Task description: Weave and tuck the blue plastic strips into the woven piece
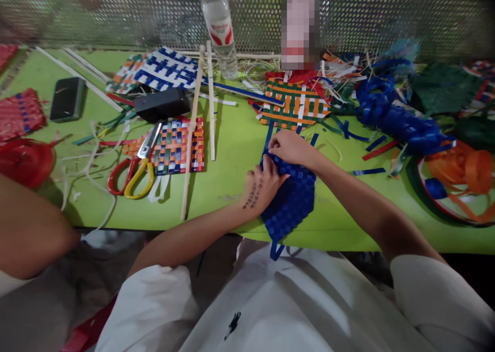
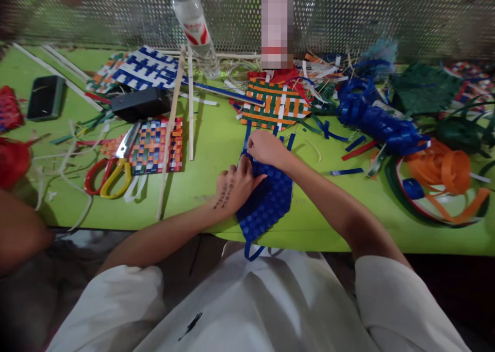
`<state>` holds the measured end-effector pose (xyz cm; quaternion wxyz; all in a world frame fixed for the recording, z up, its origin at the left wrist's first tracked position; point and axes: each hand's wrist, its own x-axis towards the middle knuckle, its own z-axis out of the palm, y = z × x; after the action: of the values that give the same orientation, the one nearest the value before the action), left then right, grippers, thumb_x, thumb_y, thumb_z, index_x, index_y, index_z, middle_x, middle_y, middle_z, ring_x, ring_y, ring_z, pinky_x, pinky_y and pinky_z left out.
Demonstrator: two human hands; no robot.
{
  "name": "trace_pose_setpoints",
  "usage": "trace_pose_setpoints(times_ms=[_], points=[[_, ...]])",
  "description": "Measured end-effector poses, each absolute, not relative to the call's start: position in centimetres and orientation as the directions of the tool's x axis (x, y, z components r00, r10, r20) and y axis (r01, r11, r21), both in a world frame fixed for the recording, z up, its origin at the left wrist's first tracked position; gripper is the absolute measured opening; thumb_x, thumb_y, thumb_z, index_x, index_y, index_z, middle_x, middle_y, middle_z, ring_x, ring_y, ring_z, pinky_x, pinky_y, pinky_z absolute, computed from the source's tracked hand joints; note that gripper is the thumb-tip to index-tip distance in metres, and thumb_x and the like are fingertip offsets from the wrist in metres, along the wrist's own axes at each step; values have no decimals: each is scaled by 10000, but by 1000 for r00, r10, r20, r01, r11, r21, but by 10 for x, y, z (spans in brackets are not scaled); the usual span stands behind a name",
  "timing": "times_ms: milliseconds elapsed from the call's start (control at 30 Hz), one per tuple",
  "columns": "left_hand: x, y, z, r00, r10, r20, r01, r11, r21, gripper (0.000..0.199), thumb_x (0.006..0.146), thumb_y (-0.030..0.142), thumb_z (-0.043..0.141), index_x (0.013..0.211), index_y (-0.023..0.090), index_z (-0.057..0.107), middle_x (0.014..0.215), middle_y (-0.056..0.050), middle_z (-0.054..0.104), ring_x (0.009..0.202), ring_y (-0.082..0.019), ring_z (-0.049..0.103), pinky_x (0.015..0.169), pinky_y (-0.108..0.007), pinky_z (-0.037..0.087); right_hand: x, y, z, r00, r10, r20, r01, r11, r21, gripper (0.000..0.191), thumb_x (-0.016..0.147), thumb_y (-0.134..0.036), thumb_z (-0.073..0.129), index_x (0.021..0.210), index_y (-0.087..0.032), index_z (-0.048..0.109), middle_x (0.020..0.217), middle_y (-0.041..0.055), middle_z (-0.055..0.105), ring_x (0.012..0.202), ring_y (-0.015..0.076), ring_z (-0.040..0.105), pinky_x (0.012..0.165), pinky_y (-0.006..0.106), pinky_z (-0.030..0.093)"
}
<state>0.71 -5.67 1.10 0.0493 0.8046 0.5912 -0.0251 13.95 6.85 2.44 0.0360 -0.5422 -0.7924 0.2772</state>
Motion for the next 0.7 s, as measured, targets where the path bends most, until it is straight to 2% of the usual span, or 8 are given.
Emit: trace_pose_setpoints(times_ms=[300, 567, 700], points=[[6, -51, 13, 320, 940, -119, 946, -311, 95, 653, 1231, 533, 452, 1641, 64, 647, 1639, -277, 670, 1164, -358, 812, 900, -456, 698, 140, 56, 19, -390, 897, -209, 853, 265, -450, 155, 955, -109, 654, 898, -215, 752, 1030, 92, 825, 952, 252, 726, 771, 359, 478], [6, -52, 14, 352, 928, -124, 936, -347, 57, 691, 1256, 483, 303, 1548, 0, 702, 1569, -338, 696, 1152, -360, 825, 906, -457, 685, 135, 40, 15, -360, 914, -190, 875, 260, -409, 168, 1091, -210, 584, 1081, -194, 751, 1272, 157, 775, 1043, 293, 717, 764, 381, 457], [5, -51, 15, 343, 930, -132, 939, -340, 43, 640, 1242, 443, 351, 1591, 13, 671, 1567, -331, 696, 1116, -360, 828, 881, -463, 672, 132, 32, 14, -356, 917, -182, 875, 258, -410, 211, 1109, -183, 560, 1131, -188, 770, 1313, 166, 766, 1075, 303, 725, 804, 388, 507]])
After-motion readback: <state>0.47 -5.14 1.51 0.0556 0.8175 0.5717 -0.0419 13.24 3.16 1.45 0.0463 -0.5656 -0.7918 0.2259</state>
